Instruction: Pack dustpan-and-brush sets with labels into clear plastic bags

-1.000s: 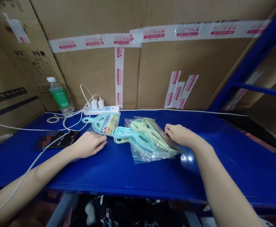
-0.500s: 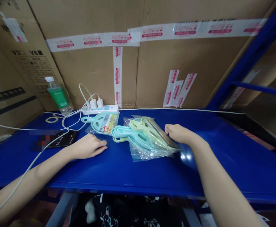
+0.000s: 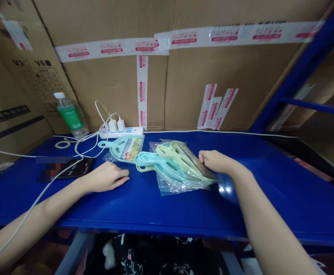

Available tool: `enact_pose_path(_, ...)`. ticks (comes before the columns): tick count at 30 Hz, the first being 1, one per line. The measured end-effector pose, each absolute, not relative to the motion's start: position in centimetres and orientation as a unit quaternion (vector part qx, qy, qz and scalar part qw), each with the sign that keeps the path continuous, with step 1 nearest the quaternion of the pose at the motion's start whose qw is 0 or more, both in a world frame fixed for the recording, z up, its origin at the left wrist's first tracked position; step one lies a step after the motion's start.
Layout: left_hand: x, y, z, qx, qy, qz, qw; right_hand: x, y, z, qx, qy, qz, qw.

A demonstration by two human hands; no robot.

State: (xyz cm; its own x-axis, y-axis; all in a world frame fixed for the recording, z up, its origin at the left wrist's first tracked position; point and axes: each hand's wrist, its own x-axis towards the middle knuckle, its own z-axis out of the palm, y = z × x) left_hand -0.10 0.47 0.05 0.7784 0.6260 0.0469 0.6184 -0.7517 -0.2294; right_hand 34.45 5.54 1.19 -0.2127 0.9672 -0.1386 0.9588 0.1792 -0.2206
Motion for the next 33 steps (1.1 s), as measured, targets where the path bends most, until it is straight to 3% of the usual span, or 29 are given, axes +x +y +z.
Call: enact_pose_path(33, -0.23, 0.57, -0.02, -0.937, -0.331, 0.007, 0.107, 34.72, 5.82, 1.11, -0.603, -0.787, 0.125, 0.017)
